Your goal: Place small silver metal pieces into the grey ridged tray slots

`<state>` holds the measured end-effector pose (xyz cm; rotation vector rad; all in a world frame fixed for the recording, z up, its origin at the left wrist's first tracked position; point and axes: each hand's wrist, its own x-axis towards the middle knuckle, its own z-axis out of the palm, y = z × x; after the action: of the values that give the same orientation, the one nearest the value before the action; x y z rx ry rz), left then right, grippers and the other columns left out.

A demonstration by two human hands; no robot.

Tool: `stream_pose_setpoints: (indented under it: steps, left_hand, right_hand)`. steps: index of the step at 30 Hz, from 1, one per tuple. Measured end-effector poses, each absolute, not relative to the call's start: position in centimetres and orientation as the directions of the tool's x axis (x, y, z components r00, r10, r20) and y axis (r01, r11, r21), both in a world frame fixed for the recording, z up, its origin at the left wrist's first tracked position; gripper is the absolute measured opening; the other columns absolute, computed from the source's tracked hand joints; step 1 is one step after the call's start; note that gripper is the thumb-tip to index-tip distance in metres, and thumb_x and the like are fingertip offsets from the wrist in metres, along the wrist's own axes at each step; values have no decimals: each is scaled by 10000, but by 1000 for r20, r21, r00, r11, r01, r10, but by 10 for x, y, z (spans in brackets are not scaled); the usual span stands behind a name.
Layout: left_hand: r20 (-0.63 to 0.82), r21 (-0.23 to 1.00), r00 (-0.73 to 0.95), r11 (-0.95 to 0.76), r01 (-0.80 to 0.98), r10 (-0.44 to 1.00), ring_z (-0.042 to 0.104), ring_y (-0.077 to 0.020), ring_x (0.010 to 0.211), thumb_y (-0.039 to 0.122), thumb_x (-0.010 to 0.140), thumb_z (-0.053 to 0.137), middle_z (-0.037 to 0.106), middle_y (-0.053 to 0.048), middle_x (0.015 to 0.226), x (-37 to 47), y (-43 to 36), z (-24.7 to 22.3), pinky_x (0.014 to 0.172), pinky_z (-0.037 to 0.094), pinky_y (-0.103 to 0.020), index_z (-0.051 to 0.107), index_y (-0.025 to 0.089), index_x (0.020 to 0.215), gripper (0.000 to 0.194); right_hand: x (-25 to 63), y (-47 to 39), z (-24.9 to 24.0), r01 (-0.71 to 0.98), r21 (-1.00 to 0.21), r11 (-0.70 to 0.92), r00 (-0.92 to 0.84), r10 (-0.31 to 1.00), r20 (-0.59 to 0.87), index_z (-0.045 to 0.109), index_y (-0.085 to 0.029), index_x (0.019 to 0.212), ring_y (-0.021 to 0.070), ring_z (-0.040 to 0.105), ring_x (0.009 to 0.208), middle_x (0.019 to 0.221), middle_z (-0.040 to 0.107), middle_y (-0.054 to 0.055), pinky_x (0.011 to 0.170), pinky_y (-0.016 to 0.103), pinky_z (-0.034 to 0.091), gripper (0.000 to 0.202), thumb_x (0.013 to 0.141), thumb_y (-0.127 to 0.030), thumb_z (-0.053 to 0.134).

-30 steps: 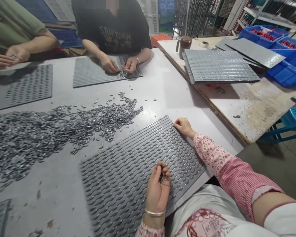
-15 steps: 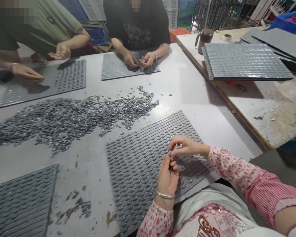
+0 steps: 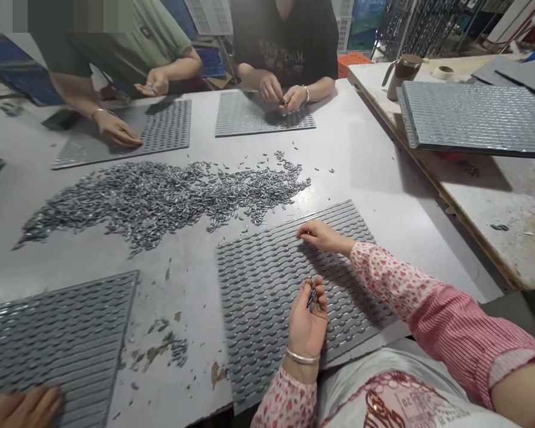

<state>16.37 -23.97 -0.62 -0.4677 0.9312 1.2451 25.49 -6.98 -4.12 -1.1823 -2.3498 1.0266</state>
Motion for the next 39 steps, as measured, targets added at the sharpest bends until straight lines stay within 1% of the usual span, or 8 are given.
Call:
stream_pose_setpoints:
  steps: [4,9,22,26,28,32,35,39]
  left_hand:
    - [-795,211,-14,254,-944,607,657,-136,833,57,877,417,656,-156,1013,159,-241,-7,692,566,-219,593,78,944,190]
    - [-807,199,3,276,-940,591,614,-66,604,25,856,436,669,-77,814,155,-244,-12,550,530,-148,613,101,892,196]
    - [-767,238,-41,224,-945,640,576,-39,611,77,856,498,615,-28,797,156,-242,-14,534,496,-113,607,124,856,119]
    - [-767,231,-36,225,-947,640,504,-17,525,128,877,488,566,-6,717,156,-239,-12,446,437,-89,587,115,814,118]
    - [-748,224,-21,222,-949,664,468,-9,488,138,884,480,537,12,674,157,-237,-11,410,404,-82,596,117,846,124]
    - [-743,233,-18,233,-944,669,547,-49,557,165,887,476,586,-18,715,161,-235,-8,469,478,-132,609,122,902,141]
    - [-766,232,-10,262,-937,643,633,-108,769,89,887,422,648,-107,953,160,-235,-4,635,551,-201,598,116,1006,213]
    - [-773,179,50,294,-939,632,541,-29,553,100,898,412,622,-62,847,156,-238,-4,463,458,-108,584,113,945,179]
  right_hand:
    - [240,-64,-56,625,-647,437,-602,797,-43,664,-150,826,123,520,668,725,631,18,651,225,359,108,789,-141,563]
    - [234,-67,-64,672,-569,474,-597,802,-37,661,-161,783,156,511,733,747,634,39,723,256,355,100,795,-172,563]
    - [239,-80,-53,659,-591,465,-573,819,5,634,-141,813,160,500,824,815,604,52,809,283,380,88,829,-200,570]
    - [260,-109,-29,303,-934,188,-796,588,-140,628,-143,939,111,536,711,819,618,24,639,216,425,224,856,-338,556]
    - [268,-124,-21,168,-985,-31,-870,466,-163,622,-134,957,111,560,710,803,624,22,636,216,447,281,828,-381,592]
    - [273,-130,-21,53,-977,-205,-797,581,-165,586,-126,873,121,592,747,792,637,30,689,240,472,262,809,-379,614]
    - [273,-107,-30,99,-990,-105,-626,766,-144,565,-138,882,119,593,756,804,643,32,680,231,455,178,856,-313,540]
    - [271,-70,-44,542,-799,260,-537,839,-91,635,-138,889,110,557,700,772,643,19,662,217,407,152,831,-130,495]
